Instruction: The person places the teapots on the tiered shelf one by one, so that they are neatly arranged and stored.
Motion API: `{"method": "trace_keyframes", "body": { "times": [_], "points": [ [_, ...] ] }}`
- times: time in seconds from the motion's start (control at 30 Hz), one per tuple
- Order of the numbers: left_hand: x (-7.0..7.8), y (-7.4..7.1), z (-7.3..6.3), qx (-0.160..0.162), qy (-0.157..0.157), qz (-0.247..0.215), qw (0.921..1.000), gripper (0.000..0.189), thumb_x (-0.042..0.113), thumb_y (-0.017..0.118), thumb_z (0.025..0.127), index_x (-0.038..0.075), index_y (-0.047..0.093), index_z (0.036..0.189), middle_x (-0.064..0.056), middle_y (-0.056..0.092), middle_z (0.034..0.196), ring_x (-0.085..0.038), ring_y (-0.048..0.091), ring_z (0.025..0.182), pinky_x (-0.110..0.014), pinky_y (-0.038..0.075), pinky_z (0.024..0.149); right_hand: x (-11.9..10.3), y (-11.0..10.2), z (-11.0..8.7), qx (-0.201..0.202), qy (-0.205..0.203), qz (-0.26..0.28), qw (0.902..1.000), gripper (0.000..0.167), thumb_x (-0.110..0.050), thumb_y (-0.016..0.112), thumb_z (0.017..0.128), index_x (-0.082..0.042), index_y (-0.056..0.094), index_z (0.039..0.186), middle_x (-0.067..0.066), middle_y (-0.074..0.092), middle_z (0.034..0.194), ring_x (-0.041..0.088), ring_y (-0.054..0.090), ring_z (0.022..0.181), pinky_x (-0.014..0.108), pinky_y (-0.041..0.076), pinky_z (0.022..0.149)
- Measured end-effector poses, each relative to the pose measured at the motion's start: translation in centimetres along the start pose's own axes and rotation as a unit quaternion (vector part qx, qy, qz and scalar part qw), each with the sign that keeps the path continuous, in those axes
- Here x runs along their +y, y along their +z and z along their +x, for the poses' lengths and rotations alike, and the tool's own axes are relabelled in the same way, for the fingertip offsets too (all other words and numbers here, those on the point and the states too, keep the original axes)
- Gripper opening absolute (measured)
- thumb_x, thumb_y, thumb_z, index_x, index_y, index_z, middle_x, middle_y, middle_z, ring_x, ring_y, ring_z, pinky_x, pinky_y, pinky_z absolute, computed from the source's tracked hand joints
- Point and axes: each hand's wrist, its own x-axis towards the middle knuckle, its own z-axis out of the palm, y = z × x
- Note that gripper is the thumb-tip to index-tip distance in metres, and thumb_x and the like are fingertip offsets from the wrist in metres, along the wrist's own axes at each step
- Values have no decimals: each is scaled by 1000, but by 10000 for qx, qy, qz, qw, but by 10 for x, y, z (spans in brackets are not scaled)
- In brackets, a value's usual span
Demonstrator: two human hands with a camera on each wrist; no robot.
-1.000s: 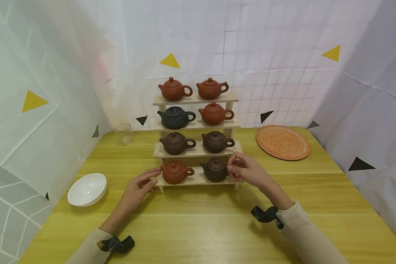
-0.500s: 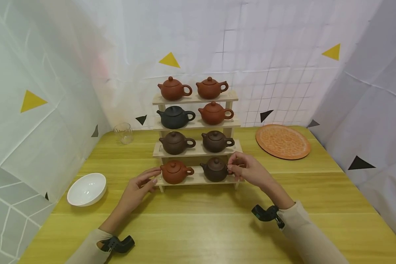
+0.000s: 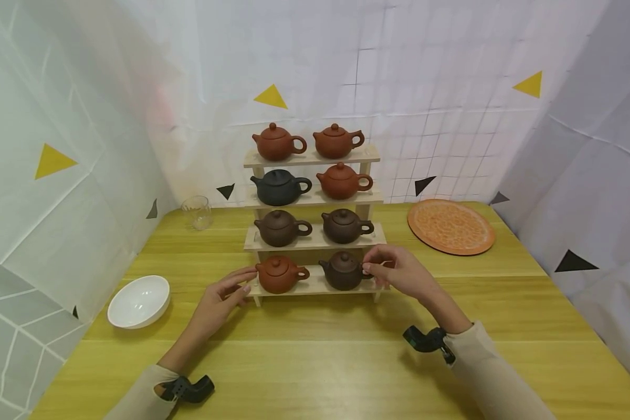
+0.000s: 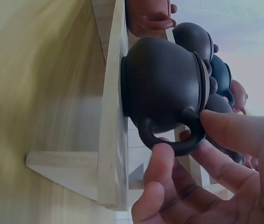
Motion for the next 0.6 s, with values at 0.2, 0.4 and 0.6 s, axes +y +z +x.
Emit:
{"method": "trace_keyframes", "body": {
  "times": [0.2, 0.4, 0.6],
  "points": [
    [0, 3, 1, 93, 262, 135, 9995, 30, 10, 64, 106, 6, 71, 135, -9, 59, 147, -27, 67, 105, -41, 61, 72, -4, -19, -7, 349, -42, -864, 9956, 24, -24, 63, 107, -3, 71, 118, 14, 71, 95, 31, 68, 76, 38, 56, 65],
    [5, -4, 3, 572, 483, 804, 9940, 34, 5, 64, 104, 11, 70, 137, -6, 59, 147, -32, 63, 110, -35, 59, 76, -8, -42, -19, 1322, -57, -1710, 9763, 25, -25, 61, 108, -5, 69, 120, 9, 72, 101, 22, 68, 81, 31, 56, 66],
    [20, -20, 9, 1061, 729, 1895, 9734, 49, 11, 67, 103, 13, 57, 151, -8, 52, 154, -36, 55, 130, -55, 53, 93, -4, -54, -18, 2758, -748, -2654, 9208, 32, -13, 65, 104, 2, 64, 133, 24, 68, 119, 41, 66, 102, 22, 52, 73]
  ]
}}
